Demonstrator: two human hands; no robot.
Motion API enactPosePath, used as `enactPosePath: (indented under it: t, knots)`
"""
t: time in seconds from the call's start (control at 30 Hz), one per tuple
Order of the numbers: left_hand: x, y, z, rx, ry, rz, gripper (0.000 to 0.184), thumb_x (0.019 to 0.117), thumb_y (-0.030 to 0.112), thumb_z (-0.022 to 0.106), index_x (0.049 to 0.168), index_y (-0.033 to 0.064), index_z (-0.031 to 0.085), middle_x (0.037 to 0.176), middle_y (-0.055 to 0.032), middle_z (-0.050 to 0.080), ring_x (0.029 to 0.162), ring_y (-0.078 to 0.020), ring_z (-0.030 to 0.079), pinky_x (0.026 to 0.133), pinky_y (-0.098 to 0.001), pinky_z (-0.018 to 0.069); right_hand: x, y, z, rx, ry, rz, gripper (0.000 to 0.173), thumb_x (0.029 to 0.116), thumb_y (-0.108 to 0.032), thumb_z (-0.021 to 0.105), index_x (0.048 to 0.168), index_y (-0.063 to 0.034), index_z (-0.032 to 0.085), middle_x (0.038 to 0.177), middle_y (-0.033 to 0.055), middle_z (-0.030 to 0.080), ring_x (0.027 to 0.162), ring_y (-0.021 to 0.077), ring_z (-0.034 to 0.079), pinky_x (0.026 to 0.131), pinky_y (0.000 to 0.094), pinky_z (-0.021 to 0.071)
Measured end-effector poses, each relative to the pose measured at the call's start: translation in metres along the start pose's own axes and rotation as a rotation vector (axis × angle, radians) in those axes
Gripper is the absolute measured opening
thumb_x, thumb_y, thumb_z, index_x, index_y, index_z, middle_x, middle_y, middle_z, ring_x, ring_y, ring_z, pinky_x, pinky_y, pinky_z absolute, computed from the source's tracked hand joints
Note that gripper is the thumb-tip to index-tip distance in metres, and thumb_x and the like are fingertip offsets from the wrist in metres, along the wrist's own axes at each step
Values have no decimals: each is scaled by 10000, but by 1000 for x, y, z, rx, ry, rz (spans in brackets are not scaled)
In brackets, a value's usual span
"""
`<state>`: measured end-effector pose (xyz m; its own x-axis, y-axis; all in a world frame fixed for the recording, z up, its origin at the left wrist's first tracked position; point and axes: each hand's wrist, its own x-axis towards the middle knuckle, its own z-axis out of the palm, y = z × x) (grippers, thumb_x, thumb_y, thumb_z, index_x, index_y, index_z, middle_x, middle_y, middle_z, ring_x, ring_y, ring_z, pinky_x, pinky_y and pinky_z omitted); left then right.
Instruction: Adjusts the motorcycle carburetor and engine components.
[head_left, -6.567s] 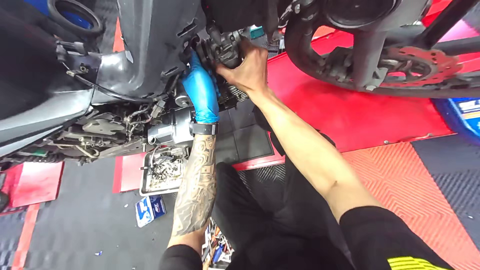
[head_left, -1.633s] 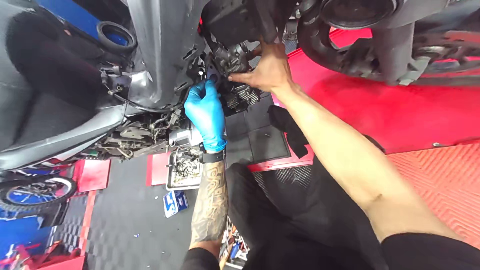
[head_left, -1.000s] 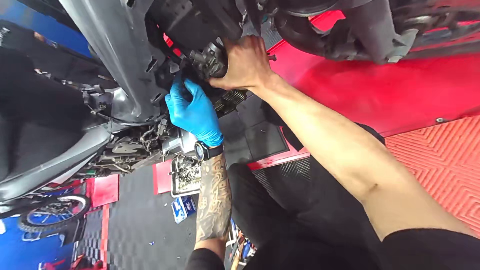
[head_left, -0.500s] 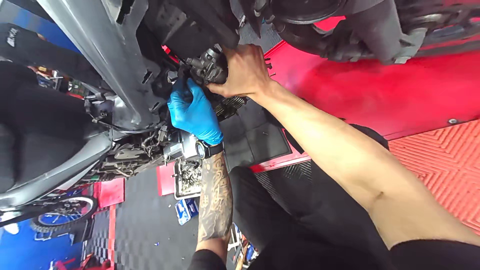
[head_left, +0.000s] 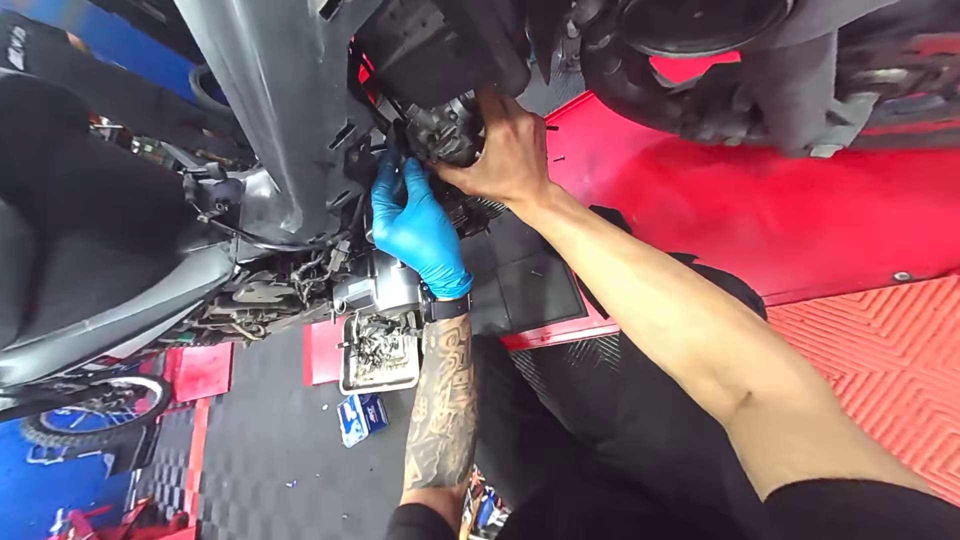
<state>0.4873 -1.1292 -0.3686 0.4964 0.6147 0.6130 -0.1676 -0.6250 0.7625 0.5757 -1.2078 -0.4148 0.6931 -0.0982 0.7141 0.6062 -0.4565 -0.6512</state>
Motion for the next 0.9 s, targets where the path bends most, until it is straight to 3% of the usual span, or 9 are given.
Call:
enactPosePath:
  t: [0.07,0.17,0.3,0.37,0.5,0.67,0.77,0.87,0.9]
  knots:
    - [2,-2,-4,61,-79,51,352,985,178,702,1319,67,678,1094,-52,754,900,-120,740,801,-316,639,-1,-1,1,1,10,16,818,671,-654,779,1159,-1,703,1041,173,736,764,300,721,600,484,554]
    - [7,1,-18,373,-239,213,433,1002,191,636,1433,157,627,1269,-36,723,1119,-94,693,973,-321,563,-3,-2,4,22,26,34,803,673,-628,797,1163,1,700,1059,170,734,801,290,729,629,485,573]
    - [17,9,-34,637,-422,324,530,991,145,594,1517,175,536,1181,-138,720,997,-260,716,828,-496,588,-4,-1,4,46,31,25,869,674,-677,800,1204,4,699,1081,159,740,871,266,736,695,465,592]
    - [24,10,-40,665,-480,350,517,1009,168,596,1522,199,533,1138,-144,735,940,-285,726,776,-524,586,-5,-1,5,68,40,22,867,675,-660,811,1213,9,697,1085,157,741,890,261,736,717,457,596]
    - [38,5,-51,640,-557,431,494,1040,215,603,1528,221,531,1179,-140,744,980,-299,737,834,-538,574,-5,-1,8,99,62,25,853,678,-639,825,1210,14,692,1085,154,735,913,249,733,741,439,602]
    - [35,-5,-46,610,-480,477,499,1019,194,617,1514,195,549,995,-142,762,779,-275,727,672,-497,572,-5,3,9,141,31,59,878,655,-631,844,1229,11,670,1143,147,721,987,226,725,818,419,610]
    - [39,-7,-42,620,-477,448,492,1018,220,614,1506,200,557,938,-122,766,745,-254,723,674,-472,575,1,2,1,122,-65,128,941,599,-660,859,1247,-8,654,1181,121,713,1045,215,708,880,419,596]
    - [49,-13,-34,702,-452,475,477,1014,262,581,1490,248,578,901,-82,777,739,-235,727,712,-462,567,4,-5,-9,-16,-228,234,1009,598,-782,777,1305,-70,669,1181,89,725,1046,232,704,869,473,574]
    - [50,-13,-34,726,-459,480,477,1021,273,567,1497,257,570,887,-86,770,736,-247,722,705,-479,564,5,-7,-10,-23,-281,275,971,592,-809,763,1260,-107,696,1128,69,741,1018,224,710,850,486,572]
